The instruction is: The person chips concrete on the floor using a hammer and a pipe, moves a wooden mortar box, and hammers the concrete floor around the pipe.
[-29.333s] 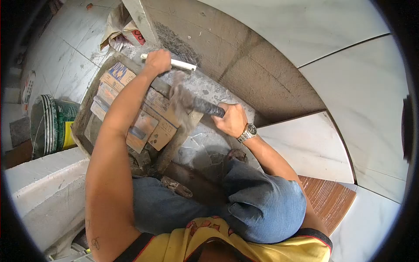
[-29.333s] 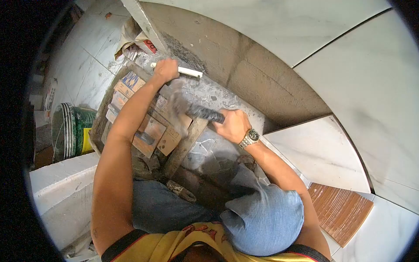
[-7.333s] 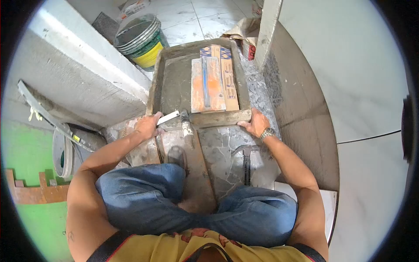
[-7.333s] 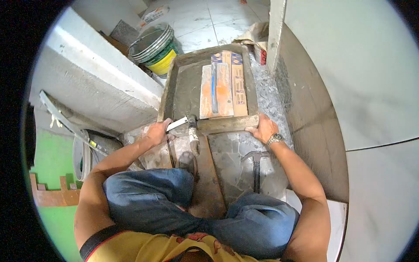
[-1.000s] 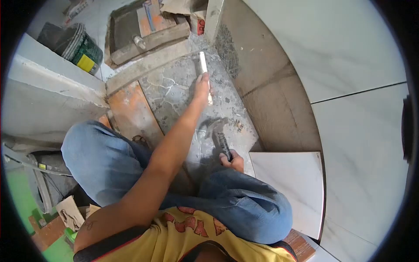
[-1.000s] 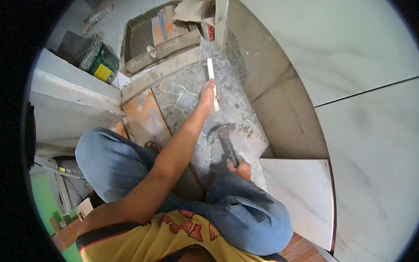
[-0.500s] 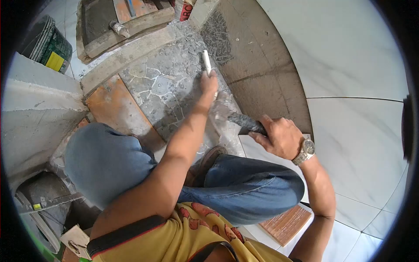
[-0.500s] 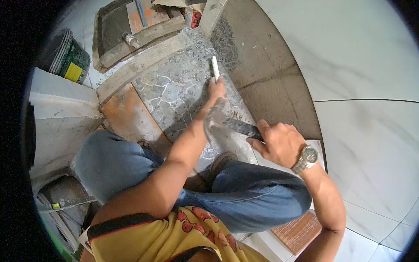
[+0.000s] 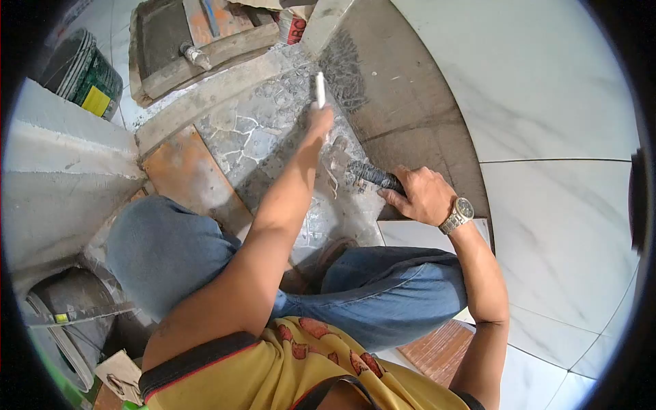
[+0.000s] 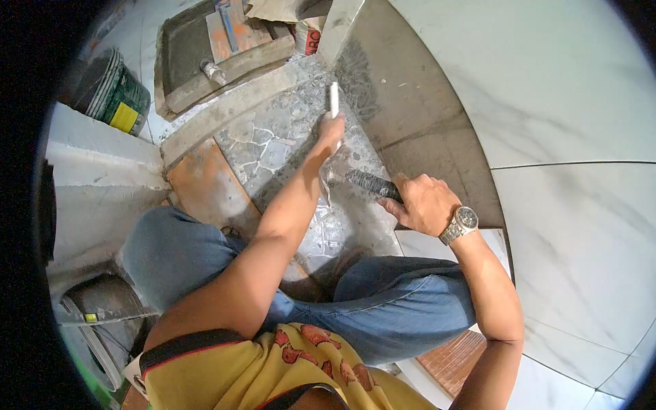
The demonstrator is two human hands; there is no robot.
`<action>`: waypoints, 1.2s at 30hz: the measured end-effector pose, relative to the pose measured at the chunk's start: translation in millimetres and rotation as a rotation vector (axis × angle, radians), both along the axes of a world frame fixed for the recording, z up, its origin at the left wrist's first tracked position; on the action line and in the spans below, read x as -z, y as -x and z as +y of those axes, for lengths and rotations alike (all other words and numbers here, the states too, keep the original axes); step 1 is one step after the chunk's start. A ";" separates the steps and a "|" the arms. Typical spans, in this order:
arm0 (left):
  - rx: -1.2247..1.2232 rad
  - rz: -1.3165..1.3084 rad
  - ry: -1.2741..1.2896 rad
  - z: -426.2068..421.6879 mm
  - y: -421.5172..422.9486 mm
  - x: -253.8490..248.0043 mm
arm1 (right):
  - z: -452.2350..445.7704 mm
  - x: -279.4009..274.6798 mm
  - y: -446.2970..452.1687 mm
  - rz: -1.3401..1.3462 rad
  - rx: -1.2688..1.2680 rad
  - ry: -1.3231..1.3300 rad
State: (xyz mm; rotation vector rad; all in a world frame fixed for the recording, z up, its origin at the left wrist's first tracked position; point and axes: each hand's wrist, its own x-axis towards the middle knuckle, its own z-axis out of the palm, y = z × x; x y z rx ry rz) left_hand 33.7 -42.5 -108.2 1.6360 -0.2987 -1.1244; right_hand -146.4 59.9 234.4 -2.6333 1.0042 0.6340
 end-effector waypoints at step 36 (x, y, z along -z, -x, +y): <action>-0.107 -0.251 0.366 56.1 82.9 -18.3 | 2.0 8.5 -43.3 -0.362 0.109 -0.024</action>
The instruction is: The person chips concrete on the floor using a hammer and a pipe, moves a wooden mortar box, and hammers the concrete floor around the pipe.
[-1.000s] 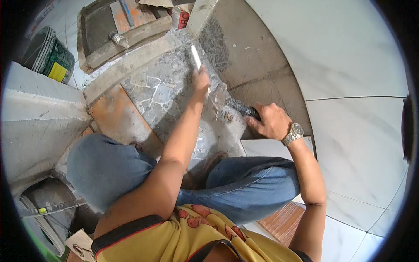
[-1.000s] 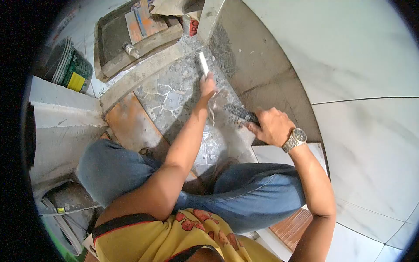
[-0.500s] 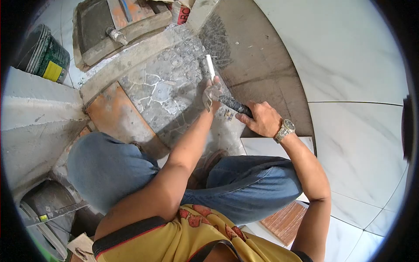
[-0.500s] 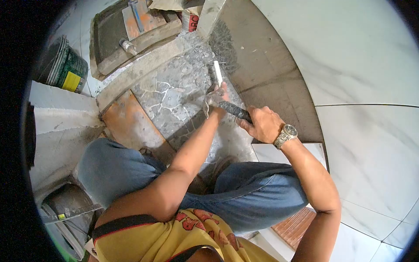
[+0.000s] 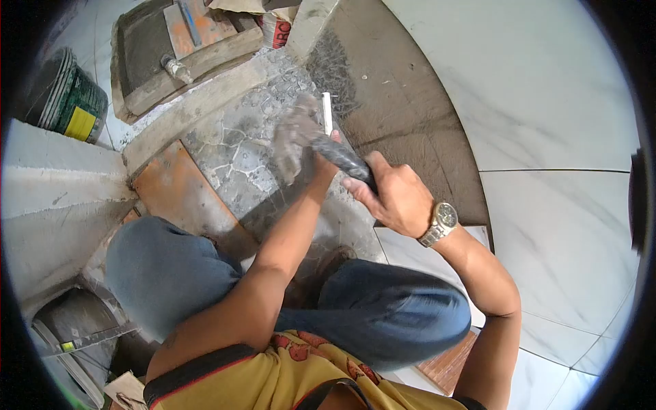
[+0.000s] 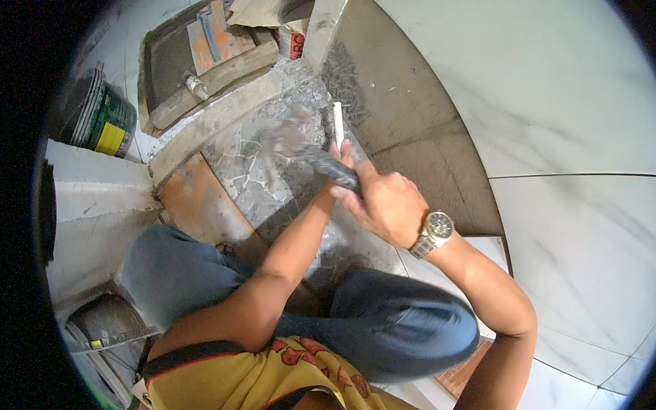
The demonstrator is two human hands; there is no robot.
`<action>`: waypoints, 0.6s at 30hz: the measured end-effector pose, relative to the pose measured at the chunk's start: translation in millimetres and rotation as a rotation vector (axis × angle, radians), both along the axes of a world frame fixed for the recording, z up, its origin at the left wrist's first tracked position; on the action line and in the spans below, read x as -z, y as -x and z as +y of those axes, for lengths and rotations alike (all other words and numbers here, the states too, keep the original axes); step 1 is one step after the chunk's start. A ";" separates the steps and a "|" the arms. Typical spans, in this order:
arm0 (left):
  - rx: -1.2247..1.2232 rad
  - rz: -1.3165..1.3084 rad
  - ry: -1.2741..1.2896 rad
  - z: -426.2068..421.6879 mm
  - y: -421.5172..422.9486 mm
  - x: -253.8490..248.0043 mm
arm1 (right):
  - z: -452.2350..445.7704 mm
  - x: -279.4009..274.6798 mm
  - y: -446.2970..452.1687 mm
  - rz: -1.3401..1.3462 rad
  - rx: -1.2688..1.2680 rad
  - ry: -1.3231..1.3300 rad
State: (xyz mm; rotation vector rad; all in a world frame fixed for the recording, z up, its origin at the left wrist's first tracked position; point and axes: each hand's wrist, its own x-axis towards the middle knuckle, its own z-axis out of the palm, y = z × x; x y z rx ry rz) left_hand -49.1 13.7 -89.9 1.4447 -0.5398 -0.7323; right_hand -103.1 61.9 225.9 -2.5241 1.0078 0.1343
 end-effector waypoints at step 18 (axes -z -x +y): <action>0.303 0.019 0.065 5.3 -21.6 69.7 | -29.9 102.1 -18.7 -0.132 0.006 0.046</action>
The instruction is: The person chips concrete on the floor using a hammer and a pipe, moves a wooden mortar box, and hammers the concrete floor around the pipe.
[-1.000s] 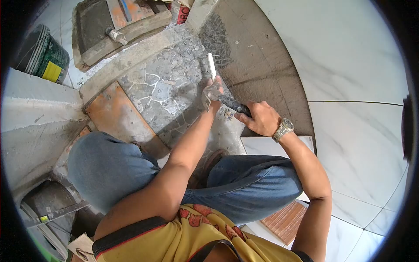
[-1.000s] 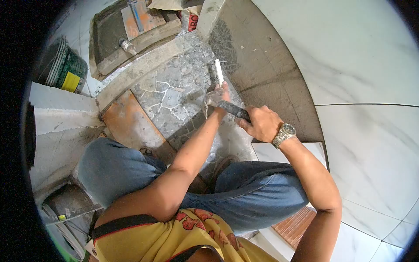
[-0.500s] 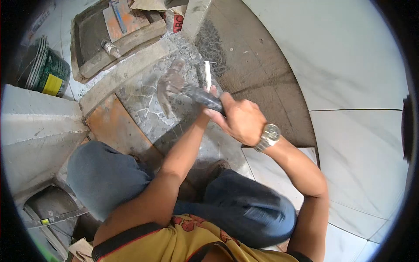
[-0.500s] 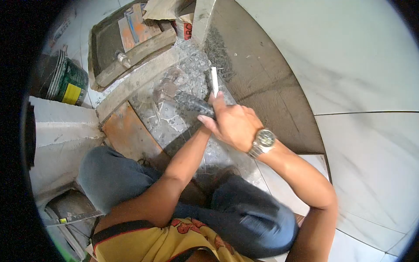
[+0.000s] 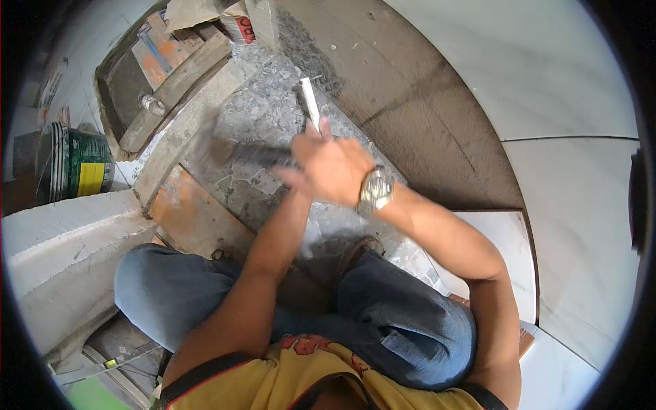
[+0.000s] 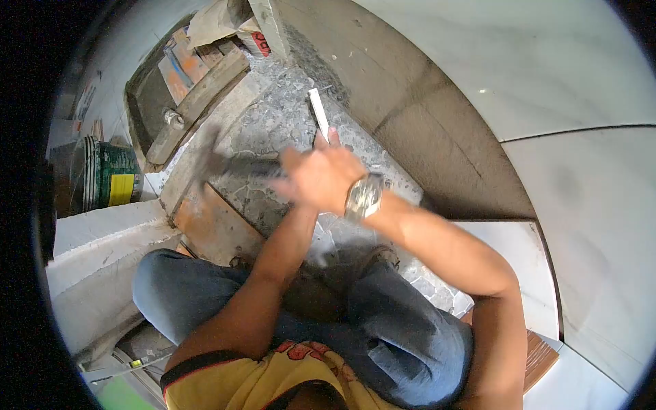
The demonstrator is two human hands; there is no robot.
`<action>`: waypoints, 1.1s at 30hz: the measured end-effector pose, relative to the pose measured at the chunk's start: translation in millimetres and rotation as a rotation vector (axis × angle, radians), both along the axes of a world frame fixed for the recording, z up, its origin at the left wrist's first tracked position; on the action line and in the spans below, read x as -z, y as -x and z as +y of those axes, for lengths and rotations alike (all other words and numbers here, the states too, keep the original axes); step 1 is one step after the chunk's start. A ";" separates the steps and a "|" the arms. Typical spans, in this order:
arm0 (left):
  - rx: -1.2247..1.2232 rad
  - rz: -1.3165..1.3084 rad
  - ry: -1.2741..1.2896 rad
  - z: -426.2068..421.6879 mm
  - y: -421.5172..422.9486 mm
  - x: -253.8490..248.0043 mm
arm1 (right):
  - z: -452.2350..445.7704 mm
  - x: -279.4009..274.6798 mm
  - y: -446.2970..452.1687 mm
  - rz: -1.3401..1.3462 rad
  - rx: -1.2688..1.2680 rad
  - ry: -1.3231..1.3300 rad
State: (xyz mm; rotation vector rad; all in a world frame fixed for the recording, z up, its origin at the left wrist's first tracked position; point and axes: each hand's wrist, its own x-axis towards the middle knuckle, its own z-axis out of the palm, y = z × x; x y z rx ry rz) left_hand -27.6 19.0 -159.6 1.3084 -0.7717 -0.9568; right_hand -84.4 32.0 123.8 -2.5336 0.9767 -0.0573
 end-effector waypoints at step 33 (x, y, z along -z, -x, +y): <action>0.025 -0.269 -0.046 -5.0 -3.1 2.4 | -8.8 28.1 26.3 -0.091 0.219 0.034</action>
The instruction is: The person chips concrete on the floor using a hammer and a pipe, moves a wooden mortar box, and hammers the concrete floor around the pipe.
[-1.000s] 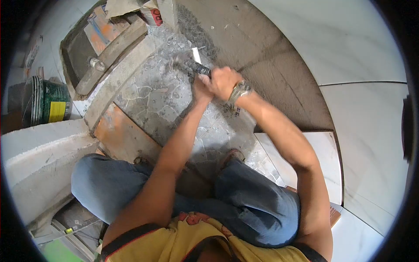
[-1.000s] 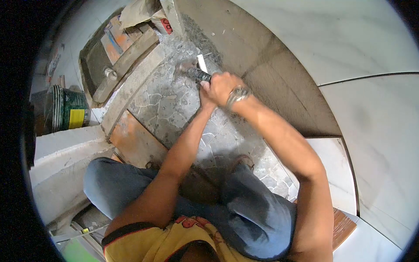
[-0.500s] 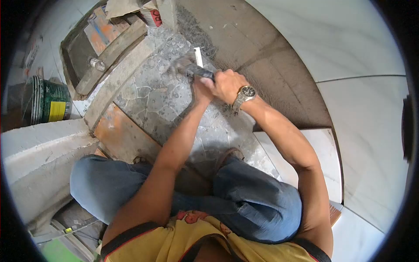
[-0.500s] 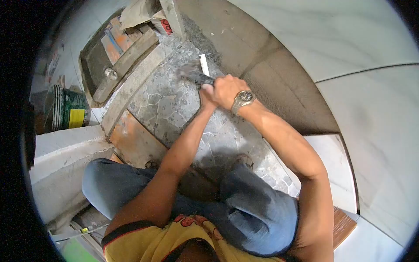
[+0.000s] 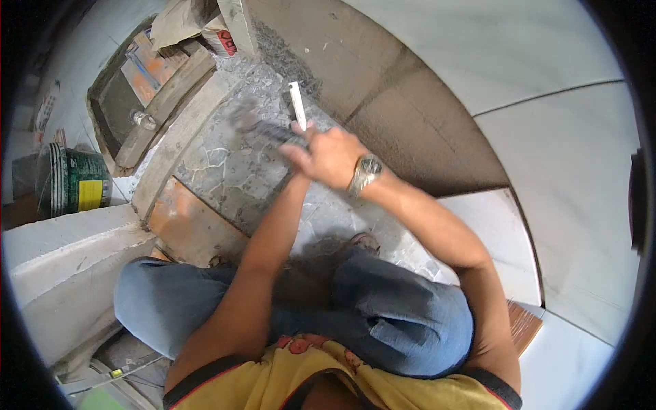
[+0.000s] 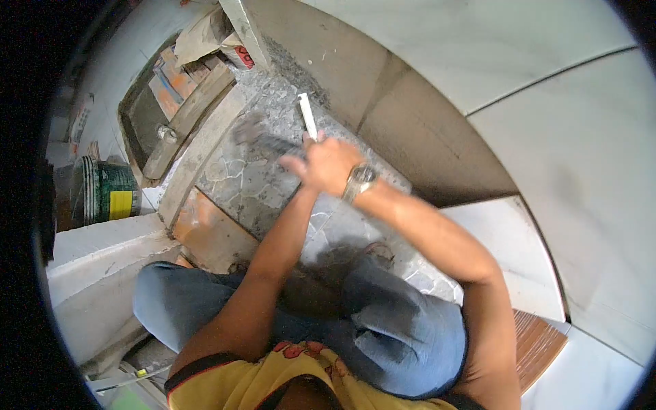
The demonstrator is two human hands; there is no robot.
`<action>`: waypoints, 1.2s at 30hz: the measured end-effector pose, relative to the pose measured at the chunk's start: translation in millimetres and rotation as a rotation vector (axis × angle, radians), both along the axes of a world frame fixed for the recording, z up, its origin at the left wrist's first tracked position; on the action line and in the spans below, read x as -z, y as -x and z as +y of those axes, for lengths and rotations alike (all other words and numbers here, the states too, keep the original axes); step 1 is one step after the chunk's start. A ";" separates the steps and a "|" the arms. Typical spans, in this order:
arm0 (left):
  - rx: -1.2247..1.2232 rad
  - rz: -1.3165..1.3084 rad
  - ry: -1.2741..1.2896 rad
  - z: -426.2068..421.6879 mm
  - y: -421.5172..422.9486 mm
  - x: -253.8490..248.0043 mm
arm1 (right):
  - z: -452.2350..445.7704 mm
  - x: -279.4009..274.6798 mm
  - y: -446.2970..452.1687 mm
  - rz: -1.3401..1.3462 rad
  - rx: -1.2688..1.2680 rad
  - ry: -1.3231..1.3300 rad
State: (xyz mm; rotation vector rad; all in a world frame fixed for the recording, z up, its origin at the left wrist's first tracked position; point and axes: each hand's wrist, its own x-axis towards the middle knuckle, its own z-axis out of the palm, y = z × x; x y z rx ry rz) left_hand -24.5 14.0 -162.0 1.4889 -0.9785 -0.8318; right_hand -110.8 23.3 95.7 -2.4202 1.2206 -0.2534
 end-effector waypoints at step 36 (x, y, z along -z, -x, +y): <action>-0.028 -0.336 -0.172 4.4 -9.6 -31.4 | -22.0 36.4 33.0 -0.096 0.239 -0.255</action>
